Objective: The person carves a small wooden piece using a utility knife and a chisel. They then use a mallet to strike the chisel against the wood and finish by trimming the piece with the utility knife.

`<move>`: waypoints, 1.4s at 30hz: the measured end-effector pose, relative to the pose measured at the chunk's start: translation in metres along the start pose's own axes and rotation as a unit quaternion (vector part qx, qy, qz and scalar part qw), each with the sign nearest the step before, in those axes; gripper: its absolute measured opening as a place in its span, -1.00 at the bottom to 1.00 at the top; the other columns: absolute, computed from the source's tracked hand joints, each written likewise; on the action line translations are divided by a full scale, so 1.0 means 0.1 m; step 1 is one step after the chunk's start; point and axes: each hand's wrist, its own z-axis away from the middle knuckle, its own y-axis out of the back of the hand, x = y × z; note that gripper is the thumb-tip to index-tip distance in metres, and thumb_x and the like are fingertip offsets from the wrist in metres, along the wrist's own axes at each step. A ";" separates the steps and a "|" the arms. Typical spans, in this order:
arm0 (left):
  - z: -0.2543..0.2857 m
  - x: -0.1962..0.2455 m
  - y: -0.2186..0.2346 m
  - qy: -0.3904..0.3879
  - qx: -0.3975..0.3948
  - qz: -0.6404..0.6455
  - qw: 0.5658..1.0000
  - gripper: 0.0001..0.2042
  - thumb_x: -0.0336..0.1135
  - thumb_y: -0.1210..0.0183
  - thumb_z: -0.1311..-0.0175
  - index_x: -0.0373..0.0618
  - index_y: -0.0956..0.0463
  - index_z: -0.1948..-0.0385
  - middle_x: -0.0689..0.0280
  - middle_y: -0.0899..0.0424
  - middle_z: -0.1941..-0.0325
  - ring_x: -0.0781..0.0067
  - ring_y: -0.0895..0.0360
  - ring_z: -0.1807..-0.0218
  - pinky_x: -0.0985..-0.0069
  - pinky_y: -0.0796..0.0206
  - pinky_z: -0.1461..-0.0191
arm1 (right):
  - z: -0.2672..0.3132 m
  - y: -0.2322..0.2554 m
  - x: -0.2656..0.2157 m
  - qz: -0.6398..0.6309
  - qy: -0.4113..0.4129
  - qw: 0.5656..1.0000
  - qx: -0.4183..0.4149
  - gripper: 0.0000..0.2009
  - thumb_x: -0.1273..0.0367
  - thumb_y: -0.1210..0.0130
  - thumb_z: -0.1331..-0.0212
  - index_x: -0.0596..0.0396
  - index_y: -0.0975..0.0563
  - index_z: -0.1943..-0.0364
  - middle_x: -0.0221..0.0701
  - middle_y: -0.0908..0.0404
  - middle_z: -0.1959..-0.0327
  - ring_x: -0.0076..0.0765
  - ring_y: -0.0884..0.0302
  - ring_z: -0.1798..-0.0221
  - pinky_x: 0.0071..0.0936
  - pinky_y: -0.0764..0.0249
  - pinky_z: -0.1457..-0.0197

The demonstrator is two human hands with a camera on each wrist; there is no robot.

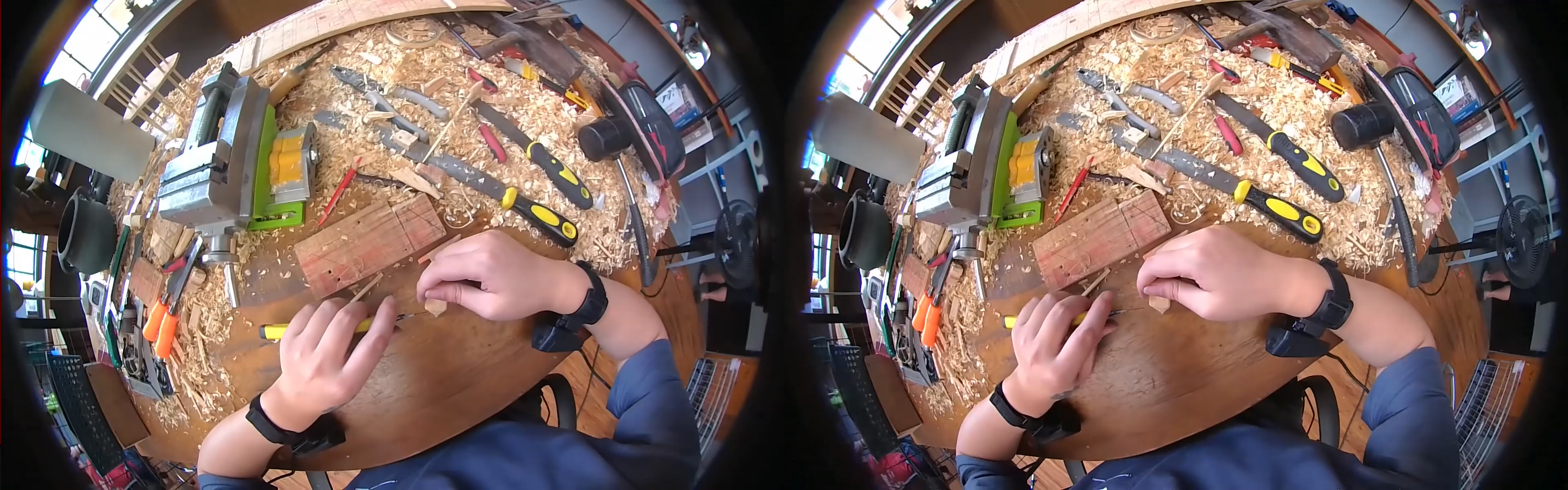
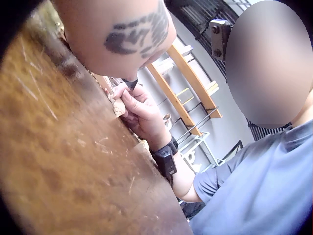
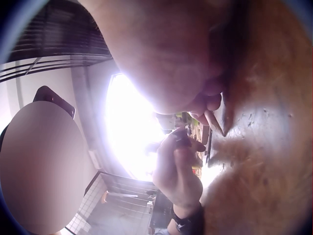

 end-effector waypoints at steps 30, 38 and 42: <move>-0.03 0.02 -0.13 -0.031 0.020 -0.006 0.999 -0.67 -0.26 -0.48 -0.18 -0.06 -0.78 0.01 0.31 -0.61 0.28 0.45 -0.56 0.40 0.51 -0.39 0.44 | -0.04 -0.11 0.00 0.053 0.022 0.997 0.052 -0.90 0.35 -0.34 -0.35 0.06 -0.77 0.27 -0.30 -0.76 0.37 -0.06 -0.74 0.29 -0.22 -0.63 0.18; -0.03 0.04 -0.13 -0.033 0.033 0.001 0.999 -0.68 -0.28 -0.50 -0.16 -0.11 -0.78 0.04 0.23 -0.72 0.21 0.45 -0.60 0.40 0.51 -0.41 0.45 | -0.03 -0.12 0.02 0.030 0.019 0.998 0.061 -0.90 0.37 -0.34 -0.35 0.08 -0.77 0.27 -0.30 -0.79 0.35 -0.06 -0.77 0.26 -0.23 -0.67 0.14; -0.03 0.06 -0.13 -0.056 0.007 -0.010 0.998 -0.73 -0.32 -0.50 -0.16 -0.14 -0.80 0.11 0.26 -0.70 0.18 0.49 -0.58 0.41 0.53 -0.38 0.48 | -0.03 -0.13 0.04 0.015 0.024 0.998 0.063 -0.90 0.37 -0.34 -0.35 0.09 -0.77 0.27 -0.30 -0.80 0.34 -0.06 -0.78 0.23 -0.24 -0.68 0.11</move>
